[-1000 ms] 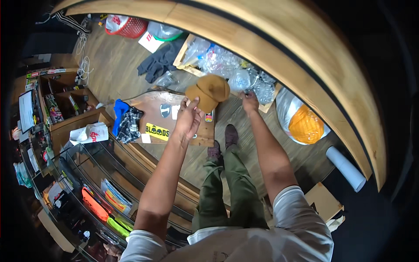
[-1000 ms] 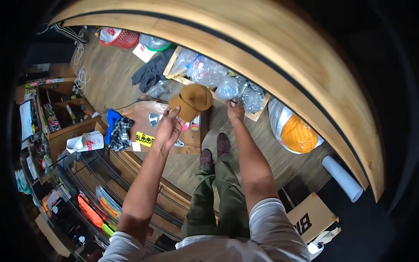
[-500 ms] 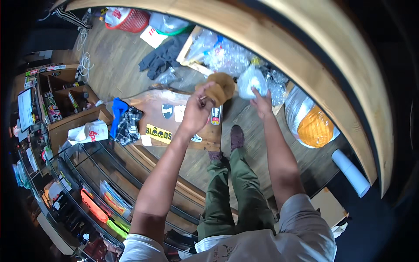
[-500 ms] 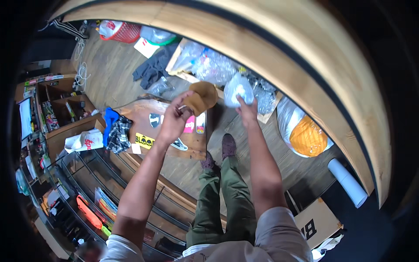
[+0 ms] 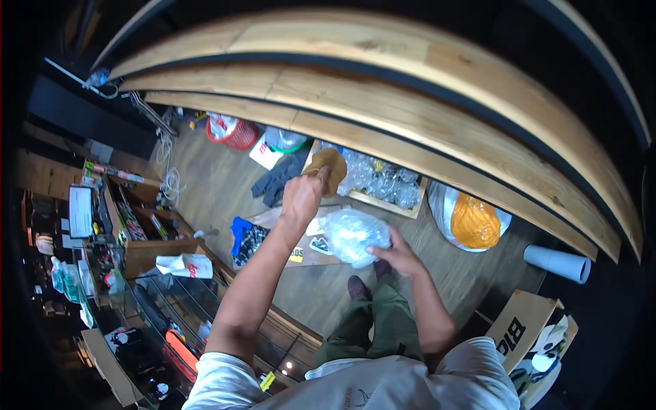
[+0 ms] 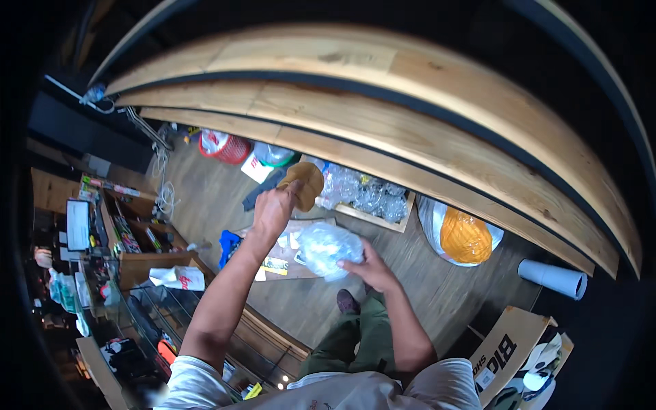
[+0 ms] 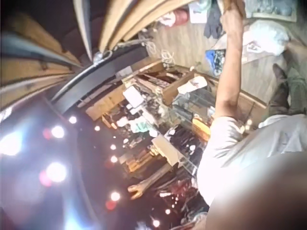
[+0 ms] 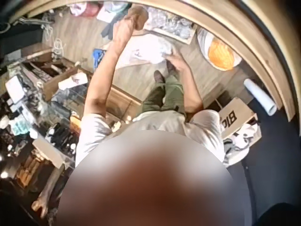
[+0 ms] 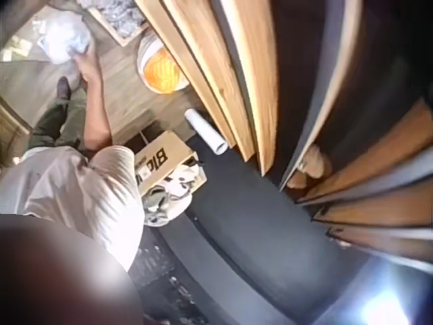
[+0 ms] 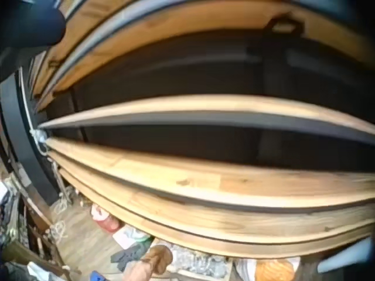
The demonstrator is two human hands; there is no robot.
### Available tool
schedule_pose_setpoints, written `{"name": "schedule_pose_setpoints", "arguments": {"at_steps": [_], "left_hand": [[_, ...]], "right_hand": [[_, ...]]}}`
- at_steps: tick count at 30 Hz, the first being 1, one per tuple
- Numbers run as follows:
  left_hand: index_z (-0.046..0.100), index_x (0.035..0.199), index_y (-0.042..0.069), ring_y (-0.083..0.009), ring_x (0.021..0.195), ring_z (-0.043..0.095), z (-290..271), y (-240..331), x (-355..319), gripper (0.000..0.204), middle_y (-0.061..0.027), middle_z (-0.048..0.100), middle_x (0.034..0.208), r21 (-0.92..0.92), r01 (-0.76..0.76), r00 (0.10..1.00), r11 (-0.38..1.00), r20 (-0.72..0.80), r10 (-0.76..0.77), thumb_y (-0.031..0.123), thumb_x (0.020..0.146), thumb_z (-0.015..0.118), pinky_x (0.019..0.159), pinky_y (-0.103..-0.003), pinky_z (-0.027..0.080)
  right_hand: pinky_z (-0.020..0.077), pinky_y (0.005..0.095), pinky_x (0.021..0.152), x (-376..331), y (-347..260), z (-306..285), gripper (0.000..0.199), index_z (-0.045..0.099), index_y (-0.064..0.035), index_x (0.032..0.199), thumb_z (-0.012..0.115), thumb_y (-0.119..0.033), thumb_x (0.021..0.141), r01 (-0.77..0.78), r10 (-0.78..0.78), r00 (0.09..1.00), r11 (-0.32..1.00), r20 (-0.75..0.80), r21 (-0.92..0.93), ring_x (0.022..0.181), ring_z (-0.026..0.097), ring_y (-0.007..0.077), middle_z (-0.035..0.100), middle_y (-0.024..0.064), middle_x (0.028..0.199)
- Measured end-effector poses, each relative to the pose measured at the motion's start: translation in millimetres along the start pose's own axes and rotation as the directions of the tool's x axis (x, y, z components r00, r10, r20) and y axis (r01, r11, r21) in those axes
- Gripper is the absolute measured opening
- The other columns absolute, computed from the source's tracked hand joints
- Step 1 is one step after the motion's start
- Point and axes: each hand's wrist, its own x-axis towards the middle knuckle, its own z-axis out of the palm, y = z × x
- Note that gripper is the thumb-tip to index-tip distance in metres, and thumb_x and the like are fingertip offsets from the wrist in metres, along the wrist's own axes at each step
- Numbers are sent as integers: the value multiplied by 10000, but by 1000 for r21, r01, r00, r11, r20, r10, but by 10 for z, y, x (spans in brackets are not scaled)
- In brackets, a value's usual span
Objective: The person uses a lint roller to clean several beanies and organizes them on wooden display shelves, then wipes a shelf with a cloth.
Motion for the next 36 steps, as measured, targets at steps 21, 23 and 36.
{"name": "schedule_pose_setpoints", "arguments": {"at_steps": [21, 23, 36], "left_hand": [[734, 1084, 220, -236, 836, 485, -2319, 1936, -744, 451, -41, 486, 865, 10, -428, 586, 904, -759, 285, 214, 640, 809, 717, -387, 414], [729, 1076, 189, -298, 1043, 516, -2451, 2100, -788, 480, -89, 524, 1024, -99, -552, 566, 828, -774, 285, 148, 607, 826, 888, -443, 439], [719, 1101, 89, -320, 1084, 654, -2305, 3374, -929, 433, -122, 662, 1142, -72, -845, 289, 530, -896, 338, -66, 696, 727, 901, -405, 562]], "right_hand": [[494, 361, 955, -1649, -1772, 630, 985, 68, -78, 1509, 769, -106, 818, 713, -817, 468, 574, -337, -403, 1171, 558, 273, 463, 230, 1356], [421, 380, 1043, -1894, -1923, 501, 1014, 71, -50, 1538, 779, -171, 821, 759, -822, 489, 565, -290, -322, 1253, 503, 281, 448, 240, 1392], [482, 358, 977, -2842, -2479, -467, 635, 302, -88, 1325, 710, 10, 850, 873, -897, 309, 399, -315, -281, 1183, 520, 197, 464, 103, 1303]]}}
